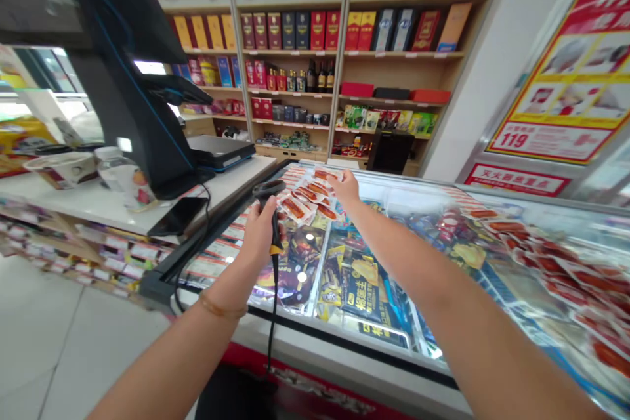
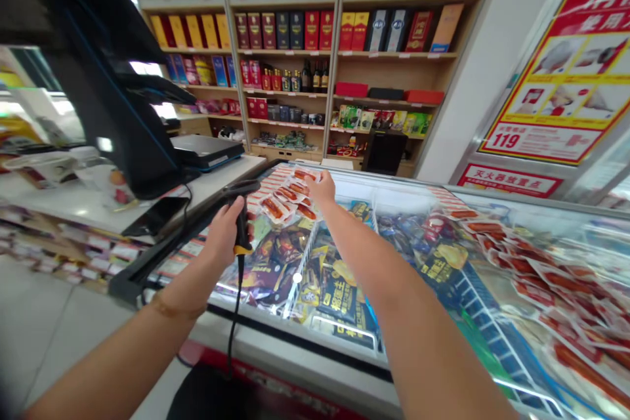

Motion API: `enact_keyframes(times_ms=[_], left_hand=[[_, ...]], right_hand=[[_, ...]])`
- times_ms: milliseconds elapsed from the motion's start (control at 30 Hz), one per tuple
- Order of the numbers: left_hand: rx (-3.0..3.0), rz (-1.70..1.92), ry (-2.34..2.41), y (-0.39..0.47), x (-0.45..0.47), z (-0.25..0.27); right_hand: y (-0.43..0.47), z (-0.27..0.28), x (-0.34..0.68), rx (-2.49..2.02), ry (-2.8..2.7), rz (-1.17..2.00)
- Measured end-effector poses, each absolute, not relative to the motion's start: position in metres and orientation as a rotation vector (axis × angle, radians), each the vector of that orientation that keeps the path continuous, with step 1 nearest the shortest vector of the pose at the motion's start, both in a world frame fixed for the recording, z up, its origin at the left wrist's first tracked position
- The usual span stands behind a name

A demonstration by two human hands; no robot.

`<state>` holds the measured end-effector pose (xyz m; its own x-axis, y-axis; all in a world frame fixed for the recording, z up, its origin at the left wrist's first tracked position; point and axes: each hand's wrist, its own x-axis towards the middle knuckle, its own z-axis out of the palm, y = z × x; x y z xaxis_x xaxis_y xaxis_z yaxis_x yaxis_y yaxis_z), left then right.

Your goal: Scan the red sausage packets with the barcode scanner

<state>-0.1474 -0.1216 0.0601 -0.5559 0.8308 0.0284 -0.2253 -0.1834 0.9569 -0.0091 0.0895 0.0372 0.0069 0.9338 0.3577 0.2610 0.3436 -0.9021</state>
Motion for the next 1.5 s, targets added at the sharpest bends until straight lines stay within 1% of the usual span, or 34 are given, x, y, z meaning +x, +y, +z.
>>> enact_keyframes(times_ms=[100, 200, 267, 400, 567, 700, 833, 933, 1000, 1133, 1233, 1367, 1500], left_hand=[[0.727, 1.853, 1.383, -0.133, -0.166, 0.059], [0.743, 1.845, 1.376, -0.137, -0.17, 0.057], [0.764, 1.826, 1.364, -0.135, -0.165, 0.056], [0.789, 1.759, 1.303, -0.121, -0.132, 0.054], [0.835, 1.61, 1.161, -0.097, -0.061, 0.049], [0.896, 1.517, 1.116, -0.082, 0.002, 0.048], [0.963, 1.434, 1.039, -0.077, 0.052, 0.044], [1.025, 1.397, 1.0, -0.075, 0.072, 0.03], [1.081, 1.372, 0.995, -0.075, 0.076, 0.019], [1.139, 1.352, 1.02, -0.076, 0.073, 0.007], [1.137, 1.373, 1.048, -0.077, 0.068, 0.007], [1.136, 1.368, 1.068, -0.076, 0.062, 0.006], [1.117, 1.367, 1.078, -0.073, 0.055, 0.002]], right_hand=[[0.097, 0.029, -0.041, -1.327, -1.638, 0.621], [0.1, 0.017, -0.046, -1.393, -1.69, 0.597], [0.1, 0.012, -0.038, -1.362, -1.697, 0.574], [0.098, 0.011, 0.003, -1.321, -1.719, 0.429], [0.084, 0.005, 0.098, -1.39, -1.765, 0.289], [0.065, 0.002, 0.2, -1.54, -1.774, 0.116], [0.043, 0.012, 0.303, -1.681, -1.741, -0.072], [0.027, 0.027, 0.373, -1.822, -1.695, -0.042], [0.018, 0.037, 0.413, -1.904, -1.69, 0.067], [0.007, 0.044, 0.47, -1.894, -1.567, 0.25], [0.003, 0.038, 0.482, -1.963, -1.466, 0.234], [-0.004, 0.033, 0.471, -2.129, -1.444, 0.037], [-0.008, 0.048, 0.438, -2.058, -1.52, -0.088]])
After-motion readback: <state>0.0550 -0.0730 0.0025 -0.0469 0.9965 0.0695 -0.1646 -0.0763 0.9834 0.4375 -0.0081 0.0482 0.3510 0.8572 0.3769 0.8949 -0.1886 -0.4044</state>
